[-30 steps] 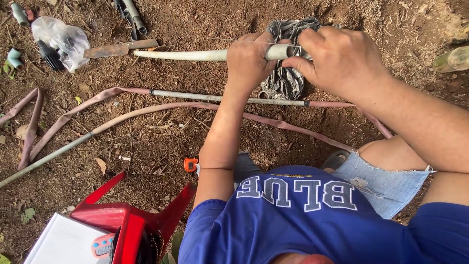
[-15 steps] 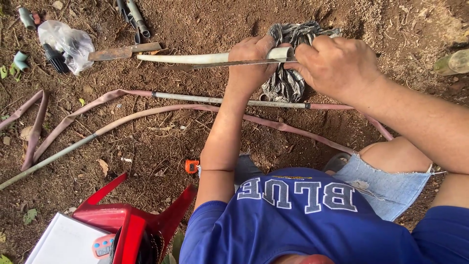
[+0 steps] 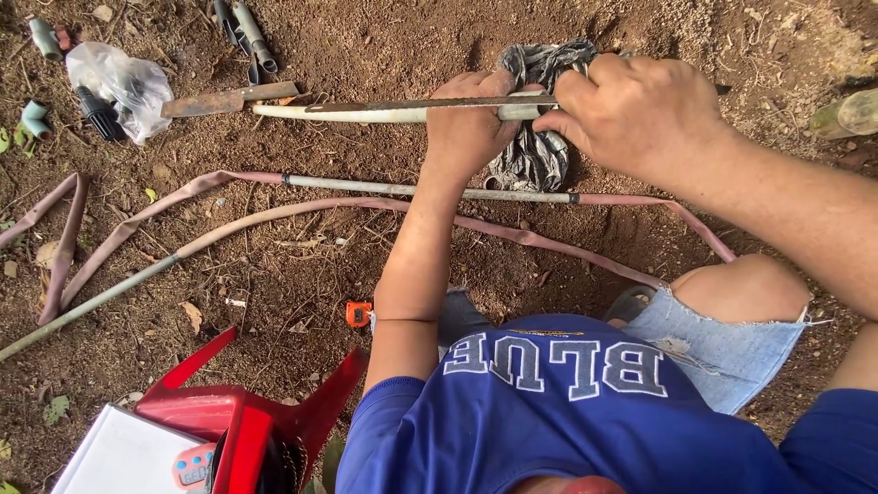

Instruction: The person sits on the ground and cleans a white pipe using a cloth and a metal file. They wipe the exterior of the pipe with the cloth and then use the file to scrape the inside and outside edges of the pipe.

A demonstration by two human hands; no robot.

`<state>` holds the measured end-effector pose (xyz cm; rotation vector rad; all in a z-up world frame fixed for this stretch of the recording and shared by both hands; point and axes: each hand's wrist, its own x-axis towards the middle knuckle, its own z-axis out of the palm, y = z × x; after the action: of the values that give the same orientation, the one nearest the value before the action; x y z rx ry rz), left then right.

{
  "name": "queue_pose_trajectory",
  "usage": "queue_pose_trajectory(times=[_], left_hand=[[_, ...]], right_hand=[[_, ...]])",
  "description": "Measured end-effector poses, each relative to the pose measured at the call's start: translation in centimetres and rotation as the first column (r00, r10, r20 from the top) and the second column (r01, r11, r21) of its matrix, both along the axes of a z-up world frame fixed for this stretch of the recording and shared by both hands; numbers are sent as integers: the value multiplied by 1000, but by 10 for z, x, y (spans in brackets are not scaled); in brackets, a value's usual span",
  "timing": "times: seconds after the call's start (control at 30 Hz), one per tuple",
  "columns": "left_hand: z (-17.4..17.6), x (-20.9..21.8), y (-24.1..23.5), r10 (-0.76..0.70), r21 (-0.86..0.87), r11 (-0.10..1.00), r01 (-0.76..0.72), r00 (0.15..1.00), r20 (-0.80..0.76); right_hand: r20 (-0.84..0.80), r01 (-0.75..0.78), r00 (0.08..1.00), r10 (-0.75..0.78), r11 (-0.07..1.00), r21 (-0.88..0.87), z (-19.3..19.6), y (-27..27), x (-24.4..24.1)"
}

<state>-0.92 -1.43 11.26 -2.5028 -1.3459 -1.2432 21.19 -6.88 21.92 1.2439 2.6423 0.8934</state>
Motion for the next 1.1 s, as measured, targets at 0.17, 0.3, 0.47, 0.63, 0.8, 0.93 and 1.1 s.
queue_pose_trajectory(times=[0.17,0.3,0.47,0.63,0.8,0.93,1.1], left_hand=[[2,0,-1,-26,22,999,25,998,51],[7,-1,-1,-26,65,998,18,993,114],[12,-5,-2,-58,61,997,50,991,121],[15,-5,-4,-64,27,998,62,996,70],[6,-1,4,-106,43,994,99,975,194],[24,-8,-6,-65,36,998,59,978,196],[23,-10,-5,-83,50,996,75,978,190]], right_hand=[[-13,-28,999,30,996,82,-16,-1,7],[-71,-68,995,76,992,111,-17,-1,6],[-63,-80,994,85,993,84,-4,2,1],[11,-69,998,68,995,75,-11,6,8],[-91,-130,986,139,987,95,-22,8,7],[-134,-131,980,147,984,119,-17,5,-3],[-150,-153,974,168,982,109,-27,9,-1]])
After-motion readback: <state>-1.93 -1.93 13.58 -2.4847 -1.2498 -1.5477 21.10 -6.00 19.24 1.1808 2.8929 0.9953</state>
